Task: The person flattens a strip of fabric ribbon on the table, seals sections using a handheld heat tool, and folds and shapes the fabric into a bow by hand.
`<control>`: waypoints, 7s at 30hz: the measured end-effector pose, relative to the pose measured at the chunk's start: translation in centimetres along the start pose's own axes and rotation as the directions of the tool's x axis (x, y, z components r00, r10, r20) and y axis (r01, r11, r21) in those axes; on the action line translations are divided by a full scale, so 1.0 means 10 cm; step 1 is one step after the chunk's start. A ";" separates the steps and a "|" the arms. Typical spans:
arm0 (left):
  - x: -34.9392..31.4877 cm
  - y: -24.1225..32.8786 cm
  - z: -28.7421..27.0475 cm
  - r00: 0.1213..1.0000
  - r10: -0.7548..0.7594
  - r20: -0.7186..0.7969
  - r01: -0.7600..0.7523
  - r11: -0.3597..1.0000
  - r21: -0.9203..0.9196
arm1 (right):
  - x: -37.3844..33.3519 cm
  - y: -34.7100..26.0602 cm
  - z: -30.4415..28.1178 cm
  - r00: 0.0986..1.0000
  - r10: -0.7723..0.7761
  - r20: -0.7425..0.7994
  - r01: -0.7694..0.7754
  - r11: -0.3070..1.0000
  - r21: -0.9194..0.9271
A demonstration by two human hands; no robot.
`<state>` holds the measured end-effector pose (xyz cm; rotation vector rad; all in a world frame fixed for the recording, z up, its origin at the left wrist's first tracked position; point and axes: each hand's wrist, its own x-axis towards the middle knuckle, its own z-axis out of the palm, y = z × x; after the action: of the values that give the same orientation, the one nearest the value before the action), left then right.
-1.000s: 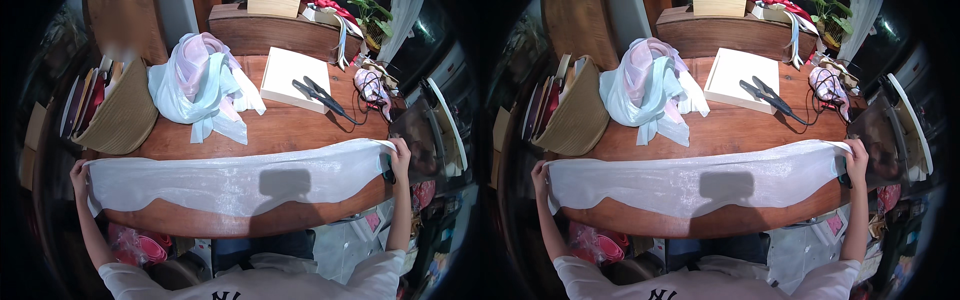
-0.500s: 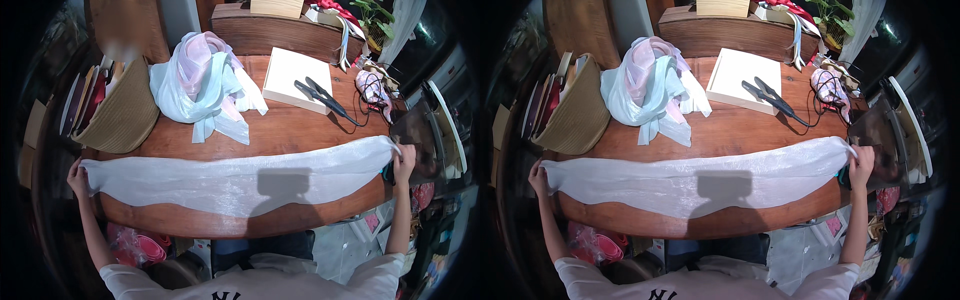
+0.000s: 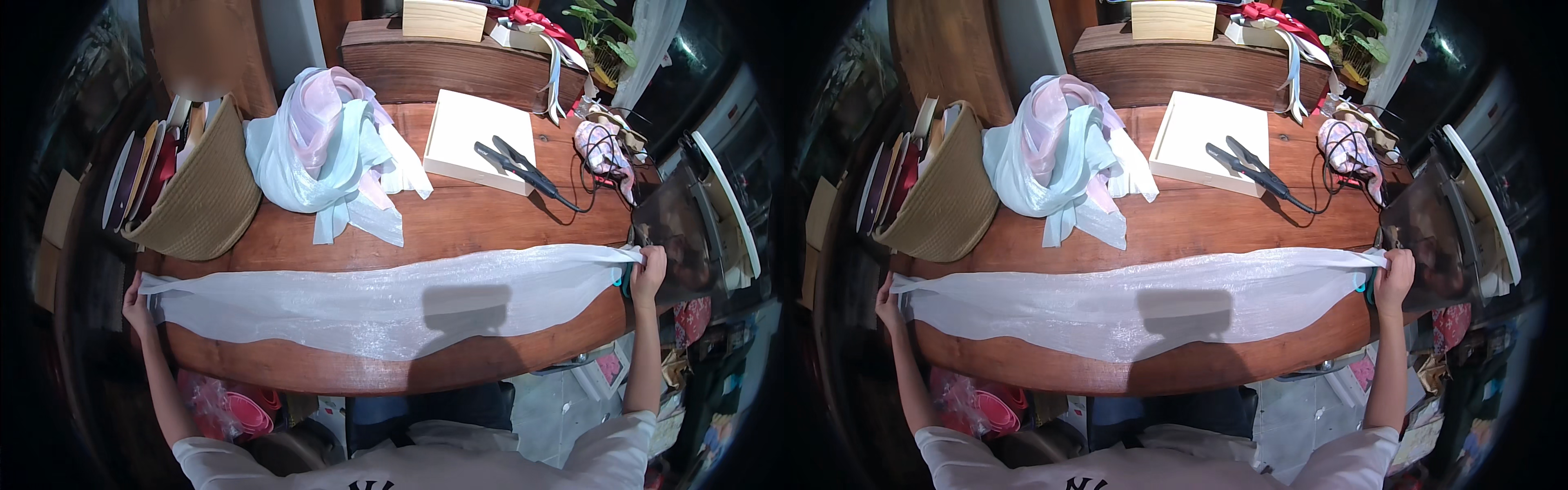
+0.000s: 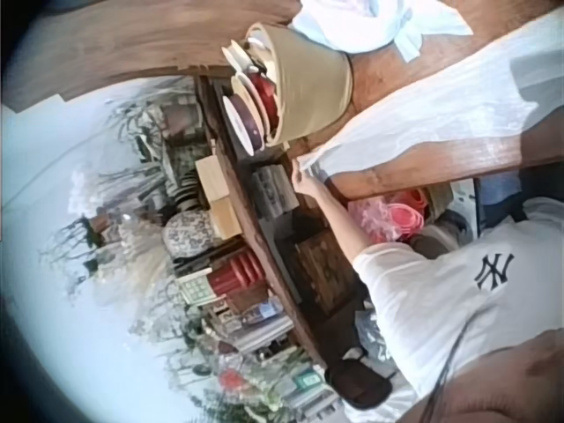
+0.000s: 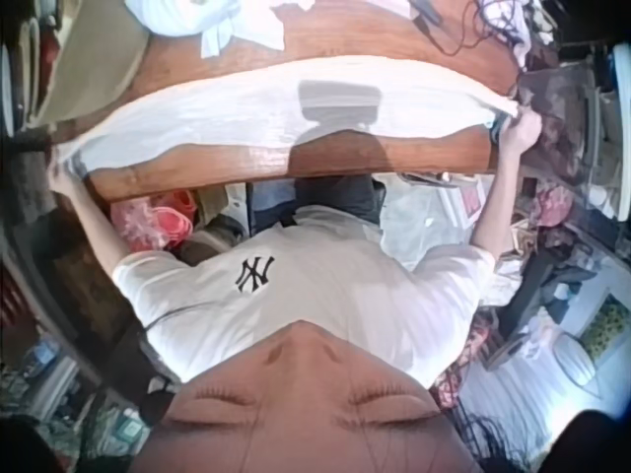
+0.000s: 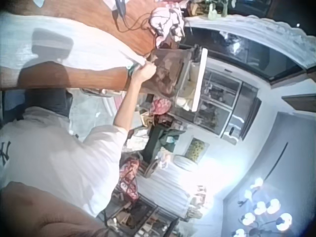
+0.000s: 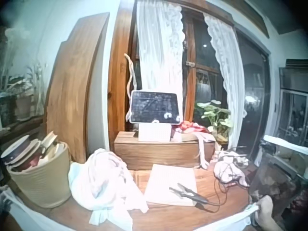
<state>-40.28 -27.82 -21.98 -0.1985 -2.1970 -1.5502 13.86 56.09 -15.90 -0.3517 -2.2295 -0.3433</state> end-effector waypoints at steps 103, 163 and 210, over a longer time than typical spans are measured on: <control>0.41 -0.20 0.07 0.800 0.055 0.598 -0.216 0.955 0.202 | 0.27 -0.61 0.03 0.678 -0.076 0.731 -0.334 0.854 0.400; -0.21 0.90 0.39 0.791 0.437 0.427 -0.610 0.600 0.517 | 0.51 -0.72 -0.11 0.842 -0.084 0.532 -0.037 0.977 0.212; -0.23 0.67 -0.12 0.919 -0.018 0.395 -0.069 0.977 0.204 | 0.04 -0.30 0.08 0.872 0.306 0.381 -0.461 0.776 0.432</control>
<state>-35.51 -26.22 -16.83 -0.5102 -2.6401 -1.3332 11.96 53.63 -16.48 -0.5860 -2.3484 0.5602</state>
